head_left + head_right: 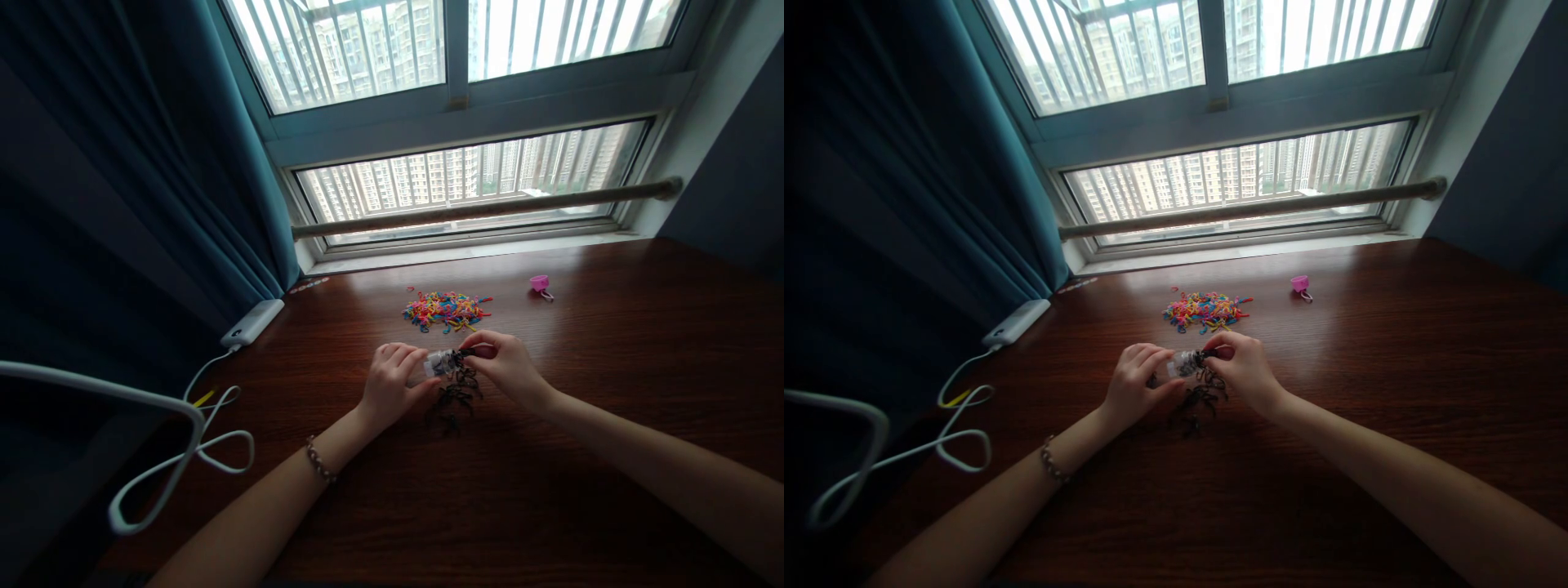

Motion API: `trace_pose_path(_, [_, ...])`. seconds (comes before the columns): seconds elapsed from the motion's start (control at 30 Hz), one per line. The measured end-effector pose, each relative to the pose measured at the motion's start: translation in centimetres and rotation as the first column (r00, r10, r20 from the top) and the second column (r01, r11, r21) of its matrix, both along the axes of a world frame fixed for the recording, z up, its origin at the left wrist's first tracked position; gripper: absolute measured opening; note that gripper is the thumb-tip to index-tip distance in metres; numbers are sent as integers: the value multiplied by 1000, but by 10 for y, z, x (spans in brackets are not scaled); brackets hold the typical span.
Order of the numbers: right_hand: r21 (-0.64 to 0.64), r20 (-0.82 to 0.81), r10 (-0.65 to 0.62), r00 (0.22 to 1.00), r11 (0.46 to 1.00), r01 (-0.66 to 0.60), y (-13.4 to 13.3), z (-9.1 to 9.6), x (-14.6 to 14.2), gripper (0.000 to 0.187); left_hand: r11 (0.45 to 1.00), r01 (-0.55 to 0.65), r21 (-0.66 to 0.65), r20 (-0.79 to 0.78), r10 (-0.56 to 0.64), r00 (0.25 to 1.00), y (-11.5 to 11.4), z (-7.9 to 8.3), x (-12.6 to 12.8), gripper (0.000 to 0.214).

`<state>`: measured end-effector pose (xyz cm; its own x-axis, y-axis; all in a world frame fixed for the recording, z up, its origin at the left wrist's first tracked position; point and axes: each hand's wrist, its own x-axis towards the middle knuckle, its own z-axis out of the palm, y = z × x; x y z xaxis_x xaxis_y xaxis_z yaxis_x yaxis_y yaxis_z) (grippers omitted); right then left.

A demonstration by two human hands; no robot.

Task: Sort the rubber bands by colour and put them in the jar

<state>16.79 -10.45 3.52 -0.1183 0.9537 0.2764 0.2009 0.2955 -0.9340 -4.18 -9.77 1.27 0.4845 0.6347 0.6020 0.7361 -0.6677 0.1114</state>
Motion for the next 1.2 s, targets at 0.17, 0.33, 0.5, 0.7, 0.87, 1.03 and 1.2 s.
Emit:
trace_pose_path(0.17, [136, 149, -40, 988, 991, 19, -3, 1, 3, 8, 1000, 18, 7, 7, -18, 1000, -1, 1, 1, 38])
trace_pose_path(0.33, [146, 186, -61, 981, 989, 33, -3, -1, 2, 13, 999, 46, 6, 12, -46, 999, -2, 2, 1, 38])
trace_pose_path(0.5, [55, -33, 56, 998, 997, -54, -5, 0, -1, 19, 1000, 31, 1, 31, -32, 999, -1, 2, 1, 37])
trace_pose_path(0.7, [254, 133, -12, 991, 967, -22, -8, 4, 1, 8, 1000, 27, 8, 44, -28, 999, -1, 3, 2, 37])
trace_pose_path(0.87, [199, 116, -62, 991, 979, 38, -7, 1, 2, 15, 999, 42, 5, 39, -43, 998, -2, 3, 1, 37])
trace_pose_path(1.03, [320, 135, 25, 990, 945, -68, -7, 3, 1, 10, 999, 43, -3, 49, -43, 998, -2, 3, 1, 37])
trace_pose_path(1.2, [286, 158, 21, 987, 956, -66, -11, 6, 0, 16, 999, 50, -16, 73, -49, 996, -2, 3, 2, 37])
